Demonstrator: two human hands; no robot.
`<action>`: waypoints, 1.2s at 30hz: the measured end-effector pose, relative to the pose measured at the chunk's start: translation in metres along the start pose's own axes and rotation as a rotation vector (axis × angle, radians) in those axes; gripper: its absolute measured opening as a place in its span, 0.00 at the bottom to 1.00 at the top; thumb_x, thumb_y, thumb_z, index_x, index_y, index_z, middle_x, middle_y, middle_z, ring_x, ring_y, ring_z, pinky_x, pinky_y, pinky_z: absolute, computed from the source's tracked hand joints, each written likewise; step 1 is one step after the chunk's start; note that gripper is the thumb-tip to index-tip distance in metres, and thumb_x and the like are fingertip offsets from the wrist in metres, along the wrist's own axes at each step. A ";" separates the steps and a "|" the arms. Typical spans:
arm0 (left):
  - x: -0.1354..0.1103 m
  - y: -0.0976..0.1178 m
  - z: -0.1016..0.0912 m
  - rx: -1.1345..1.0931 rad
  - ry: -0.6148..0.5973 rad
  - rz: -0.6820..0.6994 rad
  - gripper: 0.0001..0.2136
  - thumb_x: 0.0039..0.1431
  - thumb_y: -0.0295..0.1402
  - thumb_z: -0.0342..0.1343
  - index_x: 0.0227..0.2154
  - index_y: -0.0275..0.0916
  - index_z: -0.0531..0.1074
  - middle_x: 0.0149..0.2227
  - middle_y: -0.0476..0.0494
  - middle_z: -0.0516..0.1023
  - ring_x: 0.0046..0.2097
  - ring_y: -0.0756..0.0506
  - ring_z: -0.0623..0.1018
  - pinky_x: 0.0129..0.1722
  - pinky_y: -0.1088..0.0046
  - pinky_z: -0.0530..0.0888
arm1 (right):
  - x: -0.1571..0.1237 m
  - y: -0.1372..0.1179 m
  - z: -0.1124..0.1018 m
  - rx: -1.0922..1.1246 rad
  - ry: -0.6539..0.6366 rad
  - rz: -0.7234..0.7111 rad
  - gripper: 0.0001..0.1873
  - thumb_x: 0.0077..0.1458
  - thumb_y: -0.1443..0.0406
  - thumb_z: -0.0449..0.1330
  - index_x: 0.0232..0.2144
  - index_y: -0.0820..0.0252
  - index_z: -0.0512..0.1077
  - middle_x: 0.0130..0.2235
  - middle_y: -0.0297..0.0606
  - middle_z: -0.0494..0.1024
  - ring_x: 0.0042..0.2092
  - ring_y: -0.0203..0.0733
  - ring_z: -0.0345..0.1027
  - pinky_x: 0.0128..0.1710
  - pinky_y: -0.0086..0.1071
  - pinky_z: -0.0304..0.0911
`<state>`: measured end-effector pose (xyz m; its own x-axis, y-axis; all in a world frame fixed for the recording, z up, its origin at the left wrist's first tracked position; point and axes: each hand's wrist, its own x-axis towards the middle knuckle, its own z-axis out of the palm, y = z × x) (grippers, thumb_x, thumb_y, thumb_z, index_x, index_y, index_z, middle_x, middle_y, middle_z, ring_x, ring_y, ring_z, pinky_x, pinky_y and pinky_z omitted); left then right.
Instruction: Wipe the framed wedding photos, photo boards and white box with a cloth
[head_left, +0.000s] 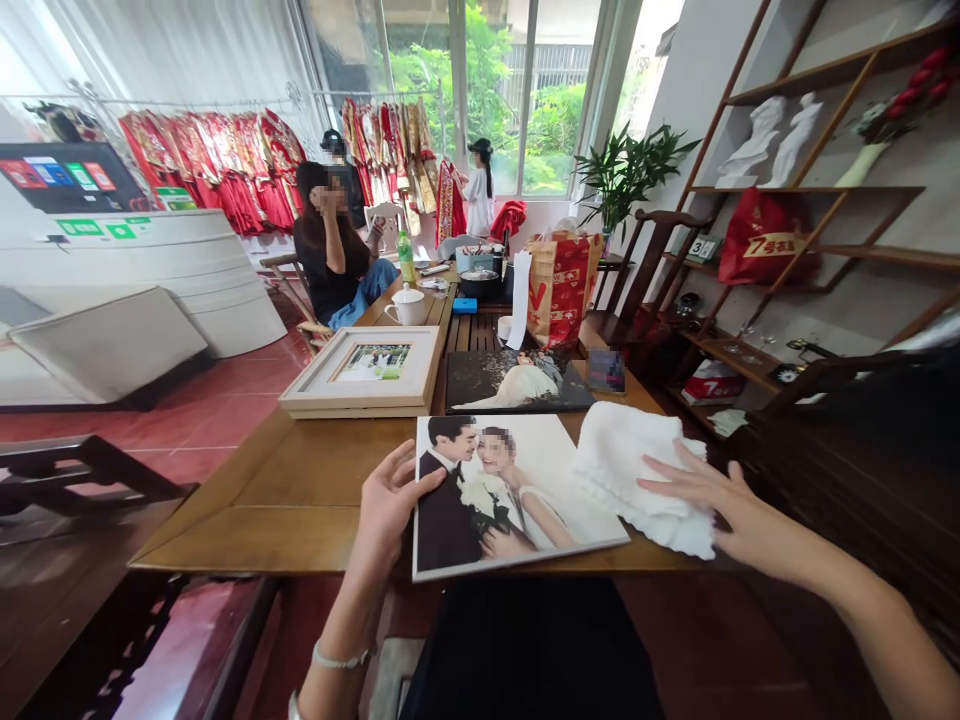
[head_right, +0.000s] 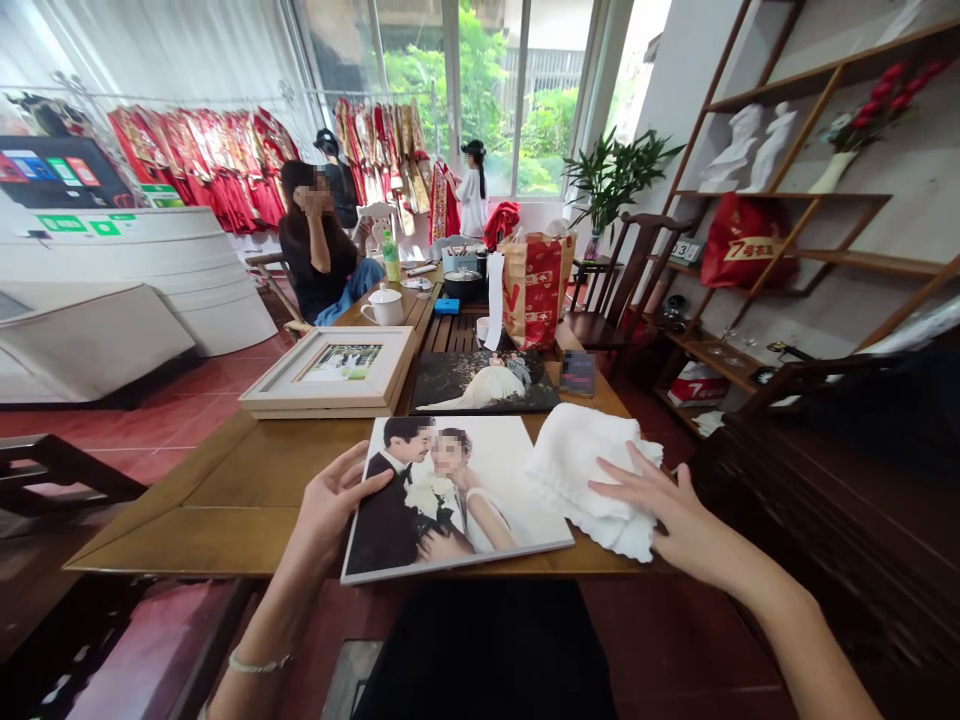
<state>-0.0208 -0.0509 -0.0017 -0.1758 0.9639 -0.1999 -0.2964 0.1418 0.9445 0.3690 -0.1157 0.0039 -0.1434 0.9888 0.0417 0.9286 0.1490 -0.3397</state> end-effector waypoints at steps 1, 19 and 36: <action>-0.005 0.006 -0.001 -0.001 0.030 0.033 0.37 0.30 0.29 0.73 0.50 0.34 0.69 0.39 0.39 0.81 0.37 0.43 0.81 0.36 0.71 0.77 | -0.006 -0.013 0.000 -0.032 -0.019 0.000 0.31 0.46 0.67 0.61 0.54 0.40 0.68 0.63 0.35 0.58 0.67 0.60 0.33 0.58 0.69 0.32; -0.124 0.101 0.033 0.155 0.228 0.561 0.25 0.48 0.36 0.63 0.52 0.49 0.68 0.44 0.47 0.78 0.40 0.41 0.81 0.34 0.69 0.80 | 0.008 -0.211 0.092 0.668 0.706 -0.541 0.19 0.58 0.61 0.53 0.52 0.51 0.70 0.51 0.38 0.76 0.56 0.52 0.66 0.53 0.51 0.66; -0.055 -0.011 0.033 -0.143 0.008 0.092 0.27 0.53 0.45 0.59 0.55 0.42 0.64 0.49 0.39 0.76 0.45 0.42 0.79 0.39 0.70 0.75 | 0.026 -0.235 0.056 1.776 0.868 0.359 0.32 0.59 0.55 0.54 0.62 0.58 0.55 0.56 0.45 0.71 0.54 0.52 0.68 0.51 0.47 0.68</action>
<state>0.0232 -0.0982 0.0078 -0.2157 0.9694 -0.1171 -0.4093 0.0191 0.9122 0.1280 -0.1257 0.0326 0.6132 0.7880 -0.0550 -0.5138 0.3450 -0.7855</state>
